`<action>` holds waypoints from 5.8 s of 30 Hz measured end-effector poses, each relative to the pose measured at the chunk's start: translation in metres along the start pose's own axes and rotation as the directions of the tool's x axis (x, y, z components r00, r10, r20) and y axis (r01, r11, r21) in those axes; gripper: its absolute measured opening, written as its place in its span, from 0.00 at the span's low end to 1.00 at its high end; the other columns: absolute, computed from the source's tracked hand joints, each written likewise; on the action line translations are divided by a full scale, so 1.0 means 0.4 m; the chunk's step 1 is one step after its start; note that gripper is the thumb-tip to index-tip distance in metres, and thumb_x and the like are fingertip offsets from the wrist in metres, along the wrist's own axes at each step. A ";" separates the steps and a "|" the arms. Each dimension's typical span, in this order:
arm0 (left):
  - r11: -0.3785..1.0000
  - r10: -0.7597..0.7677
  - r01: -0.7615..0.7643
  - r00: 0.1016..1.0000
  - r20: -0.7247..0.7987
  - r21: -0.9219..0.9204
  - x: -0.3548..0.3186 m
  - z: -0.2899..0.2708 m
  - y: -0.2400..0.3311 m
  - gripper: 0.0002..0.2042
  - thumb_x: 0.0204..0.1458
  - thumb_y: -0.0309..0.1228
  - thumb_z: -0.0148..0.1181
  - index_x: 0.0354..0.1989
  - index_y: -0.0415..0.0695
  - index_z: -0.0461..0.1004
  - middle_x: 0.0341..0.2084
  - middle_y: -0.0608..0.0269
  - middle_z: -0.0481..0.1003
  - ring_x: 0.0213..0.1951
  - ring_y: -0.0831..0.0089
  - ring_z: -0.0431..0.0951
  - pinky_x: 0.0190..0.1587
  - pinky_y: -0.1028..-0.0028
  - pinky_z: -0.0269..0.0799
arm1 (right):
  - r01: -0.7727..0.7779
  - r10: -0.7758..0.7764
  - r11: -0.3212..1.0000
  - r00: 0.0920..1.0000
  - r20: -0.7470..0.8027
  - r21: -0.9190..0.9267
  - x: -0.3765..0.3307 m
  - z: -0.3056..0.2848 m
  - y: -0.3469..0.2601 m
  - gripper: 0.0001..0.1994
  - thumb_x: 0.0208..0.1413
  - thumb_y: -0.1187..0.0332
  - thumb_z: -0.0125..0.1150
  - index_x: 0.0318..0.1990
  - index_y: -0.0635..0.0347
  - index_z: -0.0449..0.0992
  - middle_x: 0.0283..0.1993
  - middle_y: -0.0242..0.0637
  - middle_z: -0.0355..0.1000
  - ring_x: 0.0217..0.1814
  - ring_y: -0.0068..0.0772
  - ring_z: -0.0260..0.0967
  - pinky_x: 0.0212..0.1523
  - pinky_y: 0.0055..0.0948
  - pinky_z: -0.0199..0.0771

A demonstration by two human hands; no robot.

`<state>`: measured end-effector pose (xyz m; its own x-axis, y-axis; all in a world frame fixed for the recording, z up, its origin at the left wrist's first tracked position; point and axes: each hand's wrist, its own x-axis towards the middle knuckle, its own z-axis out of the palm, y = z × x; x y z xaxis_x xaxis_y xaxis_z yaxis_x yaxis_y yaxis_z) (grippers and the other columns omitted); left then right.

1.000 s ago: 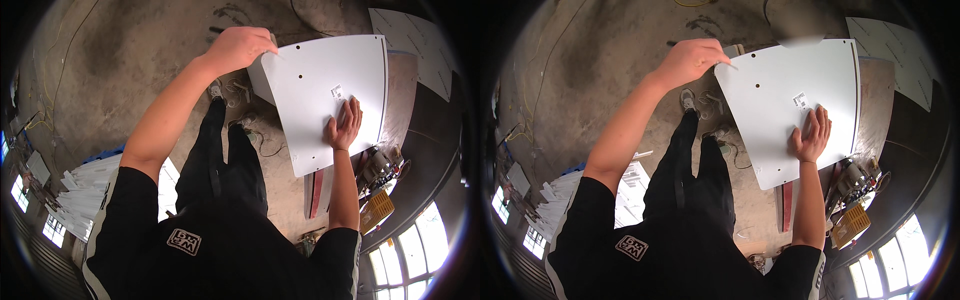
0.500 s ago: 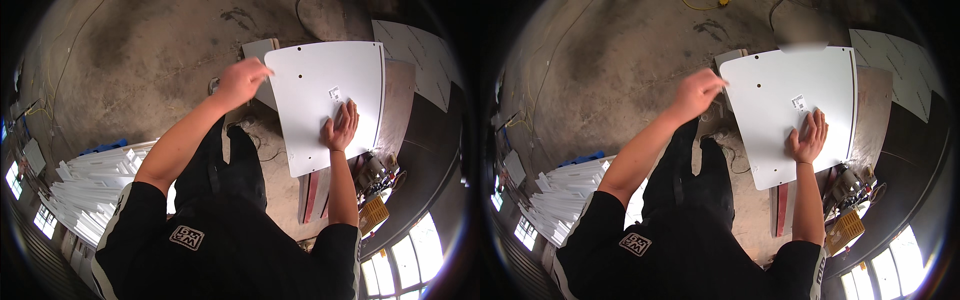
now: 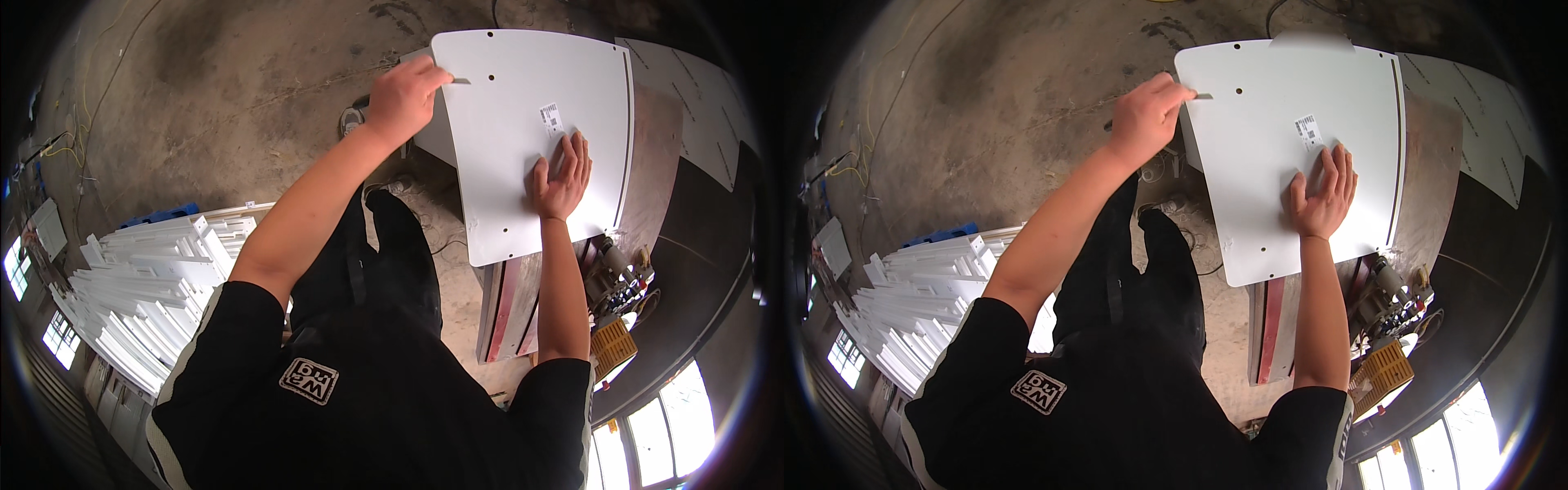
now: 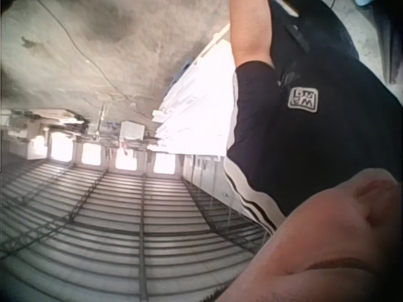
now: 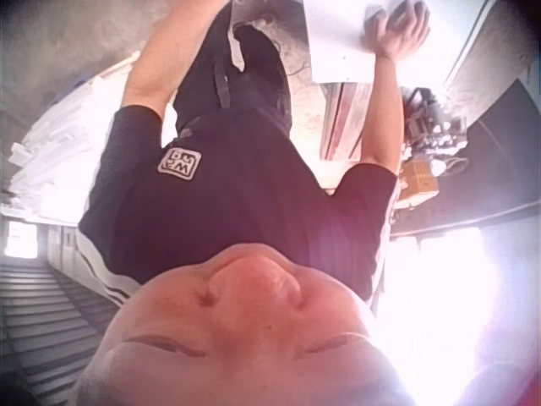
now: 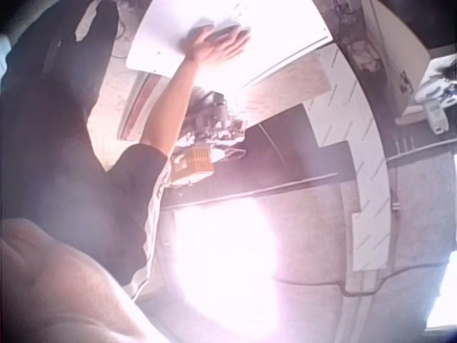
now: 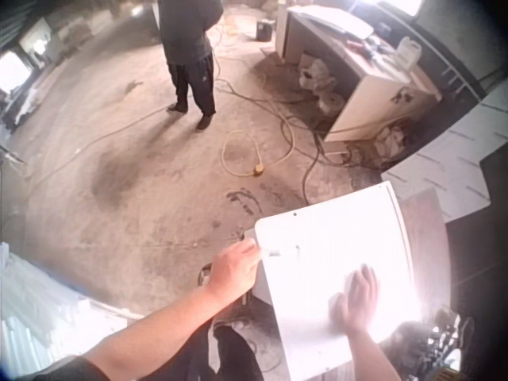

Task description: The person trims the edges of a white panel with a utility knife, turning the panel to reach different sides.

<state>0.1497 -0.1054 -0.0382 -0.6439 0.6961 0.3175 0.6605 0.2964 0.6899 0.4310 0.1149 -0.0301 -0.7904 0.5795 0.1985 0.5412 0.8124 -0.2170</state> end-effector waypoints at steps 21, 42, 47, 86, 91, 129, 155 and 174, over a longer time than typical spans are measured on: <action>0.935 0.309 -0.035 0.572 0.760 -0.354 -0.782 0.107 0.458 0.09 0.54 0.26 0.65 0.42 0.52 0.83 0.39 0.65 0.76 0.40 0.61 0.83 0.38 0.62 0.82 | -0.055 0.055 0.999 0.998 -0.025 0.004 -0.010 0.016 -0.005 0.31 0.62 0.47 0.64 0.72 0.41 0.74 0.82 0.34 0.65 0.87 0.43 0.55 0.87 0.49 0.49; 0.998 0.060 -0.058 0.997 -0.055 0.025 0.024 0.017 -0.055 0.09 0.58 0.23 0.67 0.43 0.53 0.86 0.32 0.64 0.78 0.34 0.62 0.83 0.35 0.62 0.77 | -0.040 0.038 0.999 0.998 -0.059 -0.027 -0.010 0.008 0.011 0.30 0.62 0.49 0.65 0.70 0.44 0.75 0.81 0.36 0.67 0.86 0.42 0.58 0.85 0.50 0.52; 0.998 0.047 -0.046 0.998 -0.030 0.041 -0.192 0.057 0.112 0.10 0.58 0.23 0.65 0.42 0.56 0.85 0.28 0.66 0.72 0.31 0.64 0.81 0.31 0.63 0.77 | -0.046 0.046 0.999 0.997 -0.059 -0.002 -0.001 0.013 -0.005 0.30 0.62 0.47 0.64 0.71 0.42 0.75 0.81 0.35 0.67 0.86 0.42 0.58 0.85 0.51 0.52; 0.341 -0.457 0.847 0.529 0.715 -0.408 -0.526 0.139 0.313 0.22 0.59 0.36 0.76 0.55 0.34 0.78 0.44 0.50 0.86 0.43 0.66 0.86 0.50 0.64 0.81 | 0.093 -0.112 0.973 0.991 0.079 0.211 -0.179 -0.166 -0.062 0.20 0.56 0.70 0.73 0.57 0.51 0.84 0.61 0.36 0.84 0.68 0.46 0.79 0.77 0.54 0.71; 0.337 -0.330 0.855 0.500 0.801 -0.394 -0.403 -0.046 0.122 0.21 0.63 0.32 0.72 0.59 0.33 0.79 0.51 0.57 0.85 0.51 0.71 0.84 0.59 0.67 0.79 | 0.110 -0.106 0.994 0.967 0.233 -0.003 -0.039 -0.109 0.063 0.32 0.68 0.49 0.62 0.76 0.47 0.71 0.84 0.33 0.62 0.89 0.40 0.52 0.89 0.51 0.44; 0.921 0.259 -0.048 0.816 0.517 -0.386 0.427 -0.072 -0.263 0.12 0.63 0.23 0.65 0.52 0.51 0.86 0.44 0.70 0.85 0.43 0.66 0.84 0.45 0.68 0.79 | -0.143 0.146 0.988 0.988 0.052 -0.060 0.062 0.018 -0.019 0.37 0.61 0.49 0.61 0.76 0.55 0.68 0.83 0.45 0.63 0.88 0.52 0.53 0.87 0.55 0.46; 0.949 0.303 -0.259 0.910 0.283 -0.180 0.194 -0.130 -0.225 0.08 0.59 0.23 0.67 0.43 0.48 0.87 0.37 0.66 0.86 0.41 0.64 0.87 0.41 0.67 0.85 | -0.141 0.147 0.986 0.987 0.058 -0.087 0.056 0.018 -0.019 0.37 0.62 0.49 0.59 0.76 0.55 0.68 0.82 0.48 0.63 0.87 0.56 0.54 0.86 0.57 0.47; 0.973 -0.037 0.053 0.997 0.075 -0.225 0.067 -0.047 -0.070 0.10 0.58 0.20 0.67 0.44 0.51 0.84 0.34 0.62 0.81 0.37 0.58 0.84 0.37 0.63 0.80 | -0.147 0.149 0.987 0.989 0.024 -0.067 0.056 0.023 -0.015 0.37 0.61 0.49 0.59 0.76 0.54 0.69 0.83 0.47 0.63 0.87 0.55 0.54 0.86 0.57 0.46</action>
<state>0.1068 -0.1074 -0.0367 -0.6372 0.7316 0.2424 0.5217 0.1780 0.8343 0.4074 0.1223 -0.0332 -0.7077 0.6922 0.1411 0.6693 0.7209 -0.1797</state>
